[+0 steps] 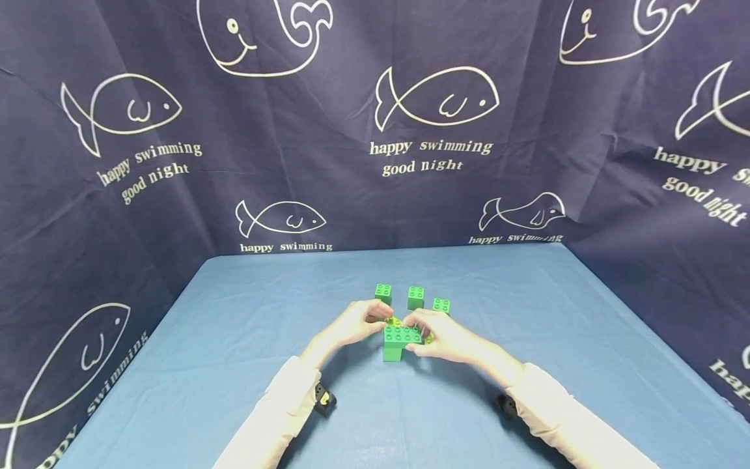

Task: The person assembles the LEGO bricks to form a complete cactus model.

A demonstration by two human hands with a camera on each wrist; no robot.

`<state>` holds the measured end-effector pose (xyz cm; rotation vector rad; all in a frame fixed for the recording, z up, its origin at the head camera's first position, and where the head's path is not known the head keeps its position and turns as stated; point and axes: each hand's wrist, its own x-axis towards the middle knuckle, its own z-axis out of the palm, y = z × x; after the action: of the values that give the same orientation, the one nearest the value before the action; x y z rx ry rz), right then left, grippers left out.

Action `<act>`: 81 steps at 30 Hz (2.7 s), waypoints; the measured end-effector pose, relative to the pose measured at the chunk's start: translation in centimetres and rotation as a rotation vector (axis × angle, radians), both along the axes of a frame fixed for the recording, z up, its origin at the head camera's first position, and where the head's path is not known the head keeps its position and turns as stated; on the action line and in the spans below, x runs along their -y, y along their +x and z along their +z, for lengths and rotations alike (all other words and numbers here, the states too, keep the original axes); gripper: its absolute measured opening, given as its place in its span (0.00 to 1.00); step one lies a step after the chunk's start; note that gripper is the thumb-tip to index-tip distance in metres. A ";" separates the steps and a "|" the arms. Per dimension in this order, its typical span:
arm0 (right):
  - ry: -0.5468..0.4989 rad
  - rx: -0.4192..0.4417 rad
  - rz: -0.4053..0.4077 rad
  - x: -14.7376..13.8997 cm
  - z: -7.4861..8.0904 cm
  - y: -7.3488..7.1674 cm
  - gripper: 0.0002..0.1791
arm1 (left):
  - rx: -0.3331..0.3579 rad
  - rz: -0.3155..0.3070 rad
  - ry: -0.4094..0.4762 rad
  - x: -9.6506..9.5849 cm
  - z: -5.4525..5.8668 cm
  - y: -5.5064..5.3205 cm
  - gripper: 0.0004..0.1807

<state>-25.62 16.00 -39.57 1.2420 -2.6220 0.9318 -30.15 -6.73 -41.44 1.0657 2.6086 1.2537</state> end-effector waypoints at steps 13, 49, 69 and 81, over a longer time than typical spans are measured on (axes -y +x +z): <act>0.001 -0.010 0.019 0.0 0.1 -0.3 0.18 | 0.015 0.002 -0.005 -0.5 0.3 -0.4 0.15; 0.001 -0.028 -0.014 0.2 0.1 0.3 0.18 | 0.015 -0.018 -0.137 -0.5 0.0 -1.4 0.16; 0.012 -0.017 -0.019 0.2 0.1 0.4 0.18 | 0.005 -0.014 -0.195 -0.8 -0.3 -1.5 0.19; 0.011 -0.027 -0.016 0.2 0.0 0.5 0.19 | -0.024 0.019 -0.160 -0.6 -0.2 -1.5 0.14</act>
<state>-25.17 15.80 -39.56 1.2254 -2.6160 0.8929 -31.62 -6.13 -41.60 1.0373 2.6885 1.0207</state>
